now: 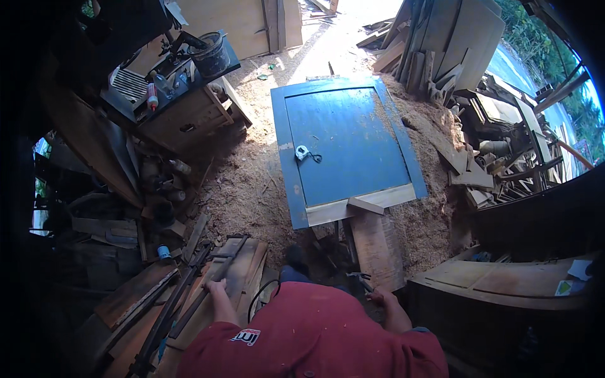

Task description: The person uses a nail gun and a hammer to attach wooden trim pieces to a blue panel, then moves through the workshop to pick up and place another wooden door.

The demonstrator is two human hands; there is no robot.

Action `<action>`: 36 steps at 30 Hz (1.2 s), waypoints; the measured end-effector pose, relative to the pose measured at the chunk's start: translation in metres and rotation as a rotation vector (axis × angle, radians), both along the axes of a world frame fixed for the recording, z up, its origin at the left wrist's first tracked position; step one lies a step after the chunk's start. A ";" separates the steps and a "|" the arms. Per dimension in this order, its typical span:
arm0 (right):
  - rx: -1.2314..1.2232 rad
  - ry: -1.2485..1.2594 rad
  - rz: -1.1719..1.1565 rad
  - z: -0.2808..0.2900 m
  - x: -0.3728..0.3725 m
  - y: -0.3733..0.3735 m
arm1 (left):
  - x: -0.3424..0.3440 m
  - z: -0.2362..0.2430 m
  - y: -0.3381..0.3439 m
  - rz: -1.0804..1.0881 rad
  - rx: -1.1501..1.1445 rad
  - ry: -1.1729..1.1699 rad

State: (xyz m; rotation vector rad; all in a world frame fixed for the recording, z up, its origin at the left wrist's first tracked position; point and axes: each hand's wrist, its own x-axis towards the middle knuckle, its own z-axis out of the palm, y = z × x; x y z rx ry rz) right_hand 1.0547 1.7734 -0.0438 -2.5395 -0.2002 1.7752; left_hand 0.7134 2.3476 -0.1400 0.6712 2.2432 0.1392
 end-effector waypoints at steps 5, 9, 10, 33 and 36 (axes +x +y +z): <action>-0.016 -0.007 -0.002 0.015 -0.015 -0.008 | -0.001 0.047 -0.017 -1.141 -0.936 0.720; -0.038 0.087 -0.359 -0.006 -0.045 -0.044 | -0.023 0.050 -0.032 -1.160 -0.863 0.669; -0.036 0.103 -0.367 -0.005 -0.051 -0.047 | -0.033 0.046 -0.036 -0.962 -0.766 0.553; 0.870 -0.280 -0.202 0.009 -0.008 0.095 | 0.234 0.215 -0.131 -1.149 -0.562 -1.065; 0.947 -0.283 -0.207 0.066 0.018 0.170 | 0.269 0.213 -0.143 -1.360 -0.729 -0.959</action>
